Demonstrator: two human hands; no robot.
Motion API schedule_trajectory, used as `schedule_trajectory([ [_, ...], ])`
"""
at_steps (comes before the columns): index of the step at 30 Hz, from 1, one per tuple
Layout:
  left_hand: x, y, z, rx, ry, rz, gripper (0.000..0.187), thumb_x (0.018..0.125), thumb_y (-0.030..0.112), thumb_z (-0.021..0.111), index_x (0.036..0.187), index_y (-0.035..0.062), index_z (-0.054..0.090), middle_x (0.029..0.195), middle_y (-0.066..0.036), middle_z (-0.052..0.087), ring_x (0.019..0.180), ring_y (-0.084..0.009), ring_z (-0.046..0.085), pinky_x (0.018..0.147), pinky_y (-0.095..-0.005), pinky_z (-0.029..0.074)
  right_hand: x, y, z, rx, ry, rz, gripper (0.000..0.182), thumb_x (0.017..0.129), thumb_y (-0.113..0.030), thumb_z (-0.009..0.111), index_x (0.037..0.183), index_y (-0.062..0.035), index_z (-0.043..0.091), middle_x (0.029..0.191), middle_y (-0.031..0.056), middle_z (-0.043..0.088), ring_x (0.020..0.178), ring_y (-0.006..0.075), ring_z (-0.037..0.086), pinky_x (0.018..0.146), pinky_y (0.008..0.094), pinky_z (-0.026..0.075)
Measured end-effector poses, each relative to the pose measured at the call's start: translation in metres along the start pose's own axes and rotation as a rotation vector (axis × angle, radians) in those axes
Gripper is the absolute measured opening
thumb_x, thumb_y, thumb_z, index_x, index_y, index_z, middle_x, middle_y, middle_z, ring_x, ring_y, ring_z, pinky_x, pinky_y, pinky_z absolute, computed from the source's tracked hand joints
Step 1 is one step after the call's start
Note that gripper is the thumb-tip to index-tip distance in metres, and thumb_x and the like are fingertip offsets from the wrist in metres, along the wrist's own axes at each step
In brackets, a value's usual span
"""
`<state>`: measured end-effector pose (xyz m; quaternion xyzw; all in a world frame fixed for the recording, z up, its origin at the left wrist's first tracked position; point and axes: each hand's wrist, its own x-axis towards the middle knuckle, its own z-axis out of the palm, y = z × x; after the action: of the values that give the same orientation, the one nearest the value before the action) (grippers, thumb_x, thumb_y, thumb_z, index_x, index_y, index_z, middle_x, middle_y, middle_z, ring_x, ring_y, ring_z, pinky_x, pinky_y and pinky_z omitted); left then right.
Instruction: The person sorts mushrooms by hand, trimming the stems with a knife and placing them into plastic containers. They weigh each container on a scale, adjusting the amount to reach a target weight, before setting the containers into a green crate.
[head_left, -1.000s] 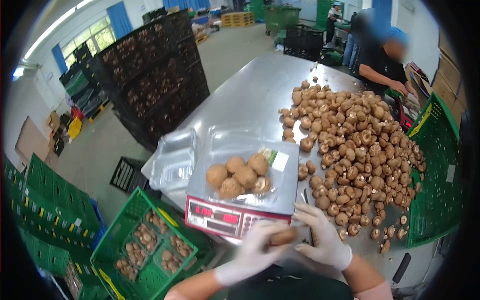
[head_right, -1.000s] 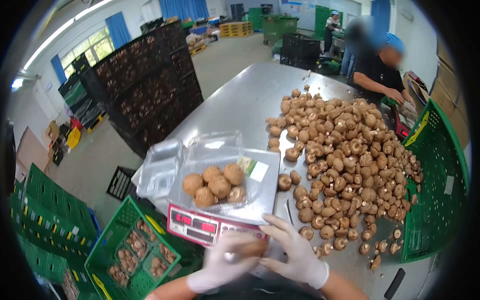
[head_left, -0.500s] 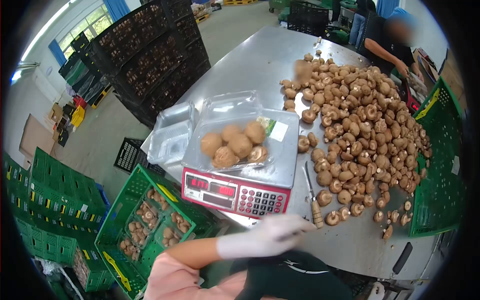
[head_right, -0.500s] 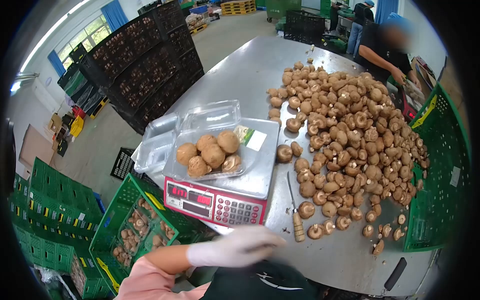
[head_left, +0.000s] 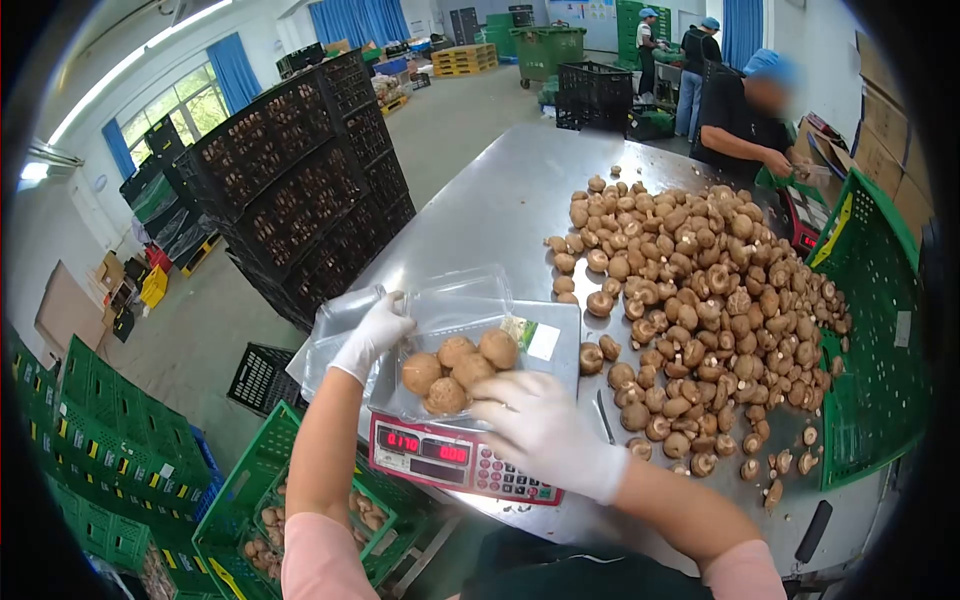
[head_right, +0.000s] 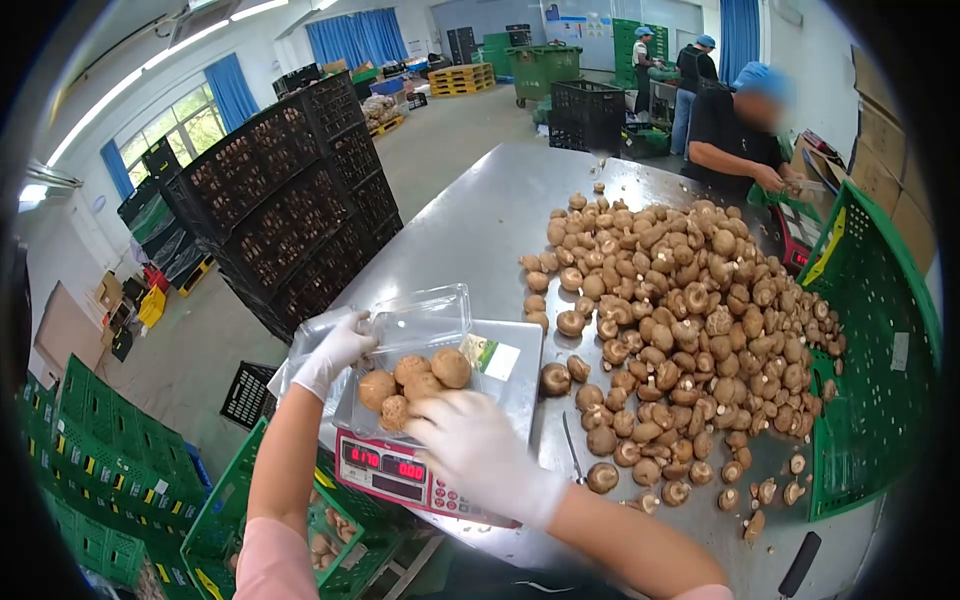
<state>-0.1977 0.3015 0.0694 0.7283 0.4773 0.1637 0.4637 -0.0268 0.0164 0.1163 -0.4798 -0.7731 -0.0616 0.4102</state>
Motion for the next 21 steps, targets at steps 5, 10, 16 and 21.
schedule_trajectory([
  [5, -0.016, -0.014, 0.017, -0.140, 0.336, 0.298, 0.065, 0.087, -0.001, 0.057, 0.150, 0.0026, 0.041, 0.089, -0.006, 0.067, 0.082, -0.0151, 0.066, 0.075, -0.0281, 0.053, 0.019, 0.038, 0.079, -0.003, -0.104, 0.024, 0.021, 0.082, -0.026, 0.067, 0.092, -0.0092, 0.059, 0.095, 0.0112, 0.058, 0.095, 0.0286, 0.058, 0.083, 0.0415, 0.047],
  [10, -0.113, 0.011, 0.022, 0.119, 0.442, 0.712, 0.049, 0.086, -0.008, 0.052, 0.134, 0.0014, 0.057, 0.132, -0.016, 0.057, 0.123, -0.0232, 0.056, 0.096, -0.0355, 0.048, 0.012, 0.033, 0.071, 0.125, 0.109, -0.045, 0.020, 0.089, -0.021, 0.064, 0.101, -0.0048, 0.060, 0.100, 0.0109, 0.059, 0.103, 0.0298, 0.058, 0.094, 0.0403, 0.046],
  [16, -0.166, -0.050, 0.033, 0.240, 0.268, 0.734, 0.051, 0.094, 0.024, 0.058, 0.142, 0.0090, 0.052, 0.149, -0.017, 0.044, 0.138, -0.0334, 0.041, 0.112, -0.0440, 0.033, -0.042, 0.019, 0.012, 0.022, 0.267, 0.353, 0.040, 0.094, -0.033, 0.064, 0.126, -0.0087, 0.059, 0.104, 0.0109, 0.064, 0.096, 0.0317, 0.064, 0.081, 0.0402, 0.053],
  [21, -0.166, -0.038, 0.053, -0.054, 0.404, 0.428, 0.058, 0.084, -0.010, 0.054, 0.139, 0.0047, 0.050, 0.131, -0.014, 0.052, 0.115, -0.0215, 0.055, 0.091, -0.0306, 0.048, -0.029, 0.051, 0.026, 0.414, -0.128, 0.873, 0.054, 0.101, -0.030, 0.058, 0.148, -0.0107, 0.042, 0.079, 0.0119, 0.067, 0.064, 0.0258, 0.066, 0.061, 0.0390, 0.054],
])
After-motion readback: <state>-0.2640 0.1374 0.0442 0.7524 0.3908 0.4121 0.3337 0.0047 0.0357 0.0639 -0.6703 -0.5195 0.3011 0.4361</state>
